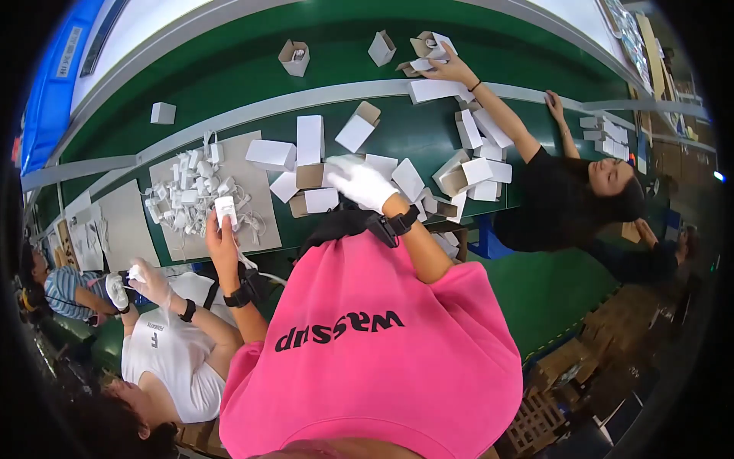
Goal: The person picks up a power adapter, winds the cable around it, and places it into a small white box. The person then closes the box and sets it aside, repeating the process for several more units.
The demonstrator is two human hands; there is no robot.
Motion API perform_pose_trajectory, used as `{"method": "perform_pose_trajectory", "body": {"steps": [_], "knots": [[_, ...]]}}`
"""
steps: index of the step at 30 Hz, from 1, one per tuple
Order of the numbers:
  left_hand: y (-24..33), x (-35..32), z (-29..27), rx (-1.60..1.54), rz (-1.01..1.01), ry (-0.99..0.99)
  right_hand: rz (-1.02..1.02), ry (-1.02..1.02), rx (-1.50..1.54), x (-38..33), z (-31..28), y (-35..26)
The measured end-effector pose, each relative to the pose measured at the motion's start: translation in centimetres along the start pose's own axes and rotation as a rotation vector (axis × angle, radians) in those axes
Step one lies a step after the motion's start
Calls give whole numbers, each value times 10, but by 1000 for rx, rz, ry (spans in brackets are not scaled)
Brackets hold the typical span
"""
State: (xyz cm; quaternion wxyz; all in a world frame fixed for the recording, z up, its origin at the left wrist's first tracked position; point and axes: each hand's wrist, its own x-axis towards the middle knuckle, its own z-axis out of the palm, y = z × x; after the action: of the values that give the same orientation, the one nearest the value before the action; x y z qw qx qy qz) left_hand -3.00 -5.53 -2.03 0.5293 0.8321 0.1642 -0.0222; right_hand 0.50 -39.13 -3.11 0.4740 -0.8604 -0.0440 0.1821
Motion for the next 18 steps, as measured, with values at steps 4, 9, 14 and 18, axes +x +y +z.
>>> {"method": "perform_pose_trajectory", "body": {"steps": [4,9,14,18], "knots": [[40,-12,21,-492,-224,-251,-87,-217,322,-12,0,-82],[58,-38,81,-776,-116,-706,-384,3,414,-25,14,-100],[83,-40,103,-390,5,-997,-204,131,893,-52,-5,-87],[78,-34,115,-364,-121,-1167,-96,314,1219,-62,-27,-72]]}}
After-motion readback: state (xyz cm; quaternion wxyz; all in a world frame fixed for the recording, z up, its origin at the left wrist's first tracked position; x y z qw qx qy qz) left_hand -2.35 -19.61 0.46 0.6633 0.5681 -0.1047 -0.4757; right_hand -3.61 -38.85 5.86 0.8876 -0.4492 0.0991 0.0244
